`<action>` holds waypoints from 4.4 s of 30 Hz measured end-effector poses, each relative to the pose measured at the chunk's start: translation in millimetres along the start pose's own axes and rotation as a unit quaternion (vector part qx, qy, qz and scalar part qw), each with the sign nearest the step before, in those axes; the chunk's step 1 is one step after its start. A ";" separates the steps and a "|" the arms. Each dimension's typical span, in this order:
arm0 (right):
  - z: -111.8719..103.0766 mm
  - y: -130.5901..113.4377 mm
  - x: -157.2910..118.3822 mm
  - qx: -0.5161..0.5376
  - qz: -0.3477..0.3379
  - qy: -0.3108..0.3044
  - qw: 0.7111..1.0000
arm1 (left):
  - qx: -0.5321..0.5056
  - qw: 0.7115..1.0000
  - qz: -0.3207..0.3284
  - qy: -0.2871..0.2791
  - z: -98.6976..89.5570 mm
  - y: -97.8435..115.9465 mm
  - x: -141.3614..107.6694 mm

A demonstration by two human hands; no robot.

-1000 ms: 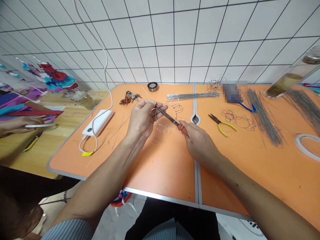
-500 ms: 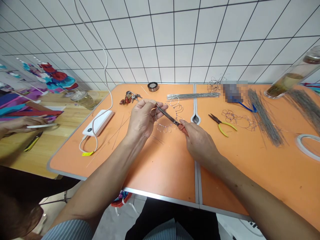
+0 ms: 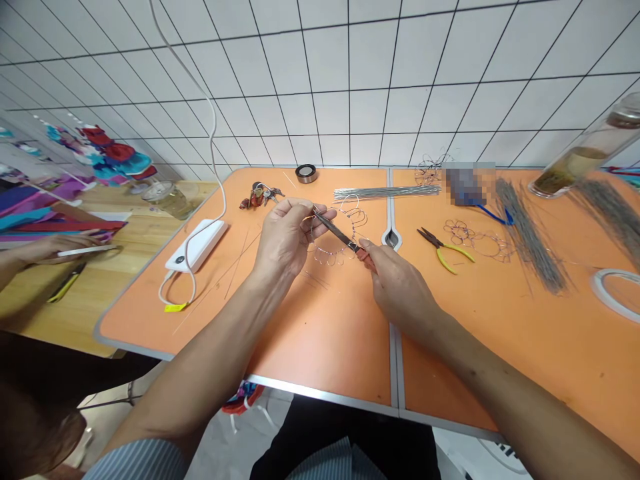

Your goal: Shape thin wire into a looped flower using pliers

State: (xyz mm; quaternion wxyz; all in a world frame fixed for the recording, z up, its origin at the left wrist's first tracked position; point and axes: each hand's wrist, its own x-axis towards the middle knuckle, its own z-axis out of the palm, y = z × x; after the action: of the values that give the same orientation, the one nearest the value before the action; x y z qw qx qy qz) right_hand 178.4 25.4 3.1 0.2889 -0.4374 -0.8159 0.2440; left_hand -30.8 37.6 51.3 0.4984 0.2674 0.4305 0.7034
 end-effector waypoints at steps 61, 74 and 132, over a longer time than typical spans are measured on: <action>-5.5 -9.9 -0.2 0.035 0.022 -0.013 0.999 | -0.007 1.000 0.008 -0.005 -0.9 -4.2 1.5; -8.9 -16.0 -0.9 0.026 0.047 -0.029 0.998 | 0.002 1.000 -0.002 0.003 0.8 -2.6 1.0; -23.6 10.6 5.1 -0.239 -0.068 0.063 0.967 | -0.005 0.997 -0.029 -0.065 -7.5 16.1 9.9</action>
State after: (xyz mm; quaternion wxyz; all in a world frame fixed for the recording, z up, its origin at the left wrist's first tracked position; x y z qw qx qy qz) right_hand 198.3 38.5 14.3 0.2432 -0.4519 -0.8583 -0.0063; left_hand -48.0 42.1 61.2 0.5471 0.2972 0.4014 0.6718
